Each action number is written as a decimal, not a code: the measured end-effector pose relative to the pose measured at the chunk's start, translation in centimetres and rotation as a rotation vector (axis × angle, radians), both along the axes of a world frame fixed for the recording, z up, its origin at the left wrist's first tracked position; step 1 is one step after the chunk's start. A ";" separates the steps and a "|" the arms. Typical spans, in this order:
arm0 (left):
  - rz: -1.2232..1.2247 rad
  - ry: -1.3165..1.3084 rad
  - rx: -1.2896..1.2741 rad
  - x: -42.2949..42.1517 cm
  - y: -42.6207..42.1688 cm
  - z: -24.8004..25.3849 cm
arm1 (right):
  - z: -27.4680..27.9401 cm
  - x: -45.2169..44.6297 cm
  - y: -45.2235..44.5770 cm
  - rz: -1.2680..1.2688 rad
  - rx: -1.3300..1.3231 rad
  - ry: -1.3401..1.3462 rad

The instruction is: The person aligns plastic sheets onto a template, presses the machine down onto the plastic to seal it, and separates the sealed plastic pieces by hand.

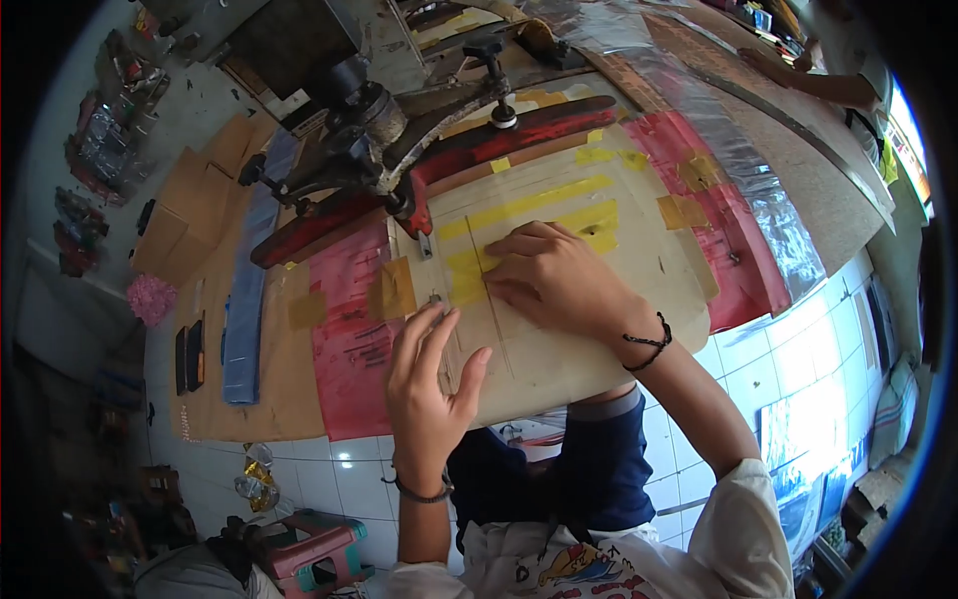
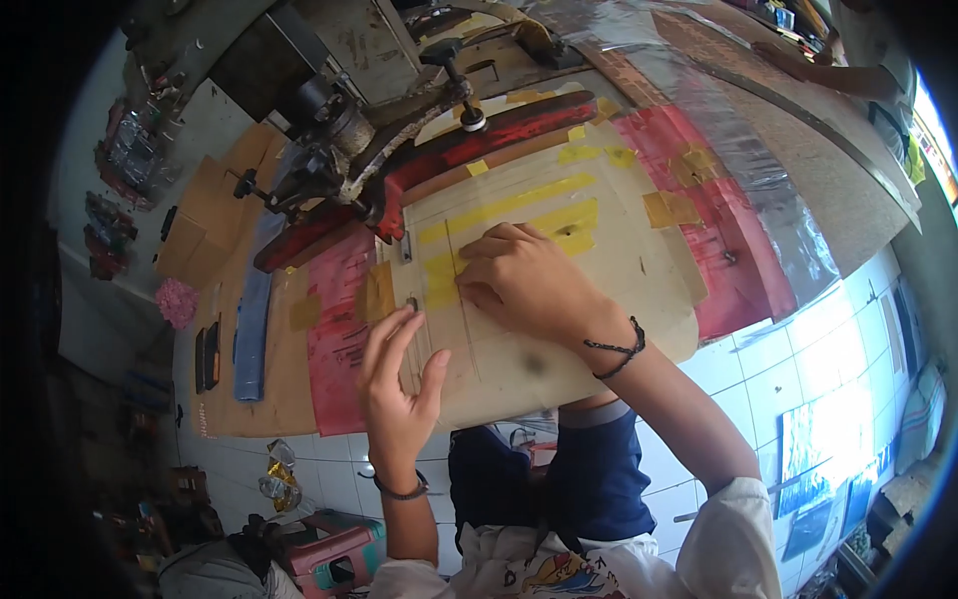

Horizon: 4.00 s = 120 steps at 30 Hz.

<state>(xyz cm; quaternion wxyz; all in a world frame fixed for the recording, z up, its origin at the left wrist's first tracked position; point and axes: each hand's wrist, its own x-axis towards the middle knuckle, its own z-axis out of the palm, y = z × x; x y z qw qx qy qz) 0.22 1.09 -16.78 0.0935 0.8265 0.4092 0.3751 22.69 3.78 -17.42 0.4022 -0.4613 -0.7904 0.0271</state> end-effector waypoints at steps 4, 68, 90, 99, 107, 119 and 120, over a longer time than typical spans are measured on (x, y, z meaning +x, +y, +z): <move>0.032 -0.007 -0.061 -0.4 0.1 -1.0 | -0.1 0.0 0.2 -0.002 -0.003 0.010; -0.043 0.012 0.225 -1.1 -0.2 -2.1 | 0.8 -1.7 -6.6 -0.143 -0.083 -0.047; -0.021 0.020 0.212 -1.0 -0.1 -2.3 | 0.8 -1.9 -6.7 -0.160 -0.109 -0.043; -0.034 -0.006 0.140 -0.6 -0.6 -1.2 | 0.5 -1.8 -6.6 -0.159 -0.106 -0.050; -0.045 0.005 0.193 -0.9 -0.1 -1.9 | 0.3 -1.9 -6.7 -0.163 -0.111 -0.069; -0.036 -0.180 0.084 -1.1 -0.2 -2.2 | 0.2 -2.0 -6.8 -0.175 -0.106 -0.074; 0.004 -0.264 0.021 -1.2 -0.5 -2.2 | 0.3 -1.9 -6.8 -0.176 -0.108 -0.078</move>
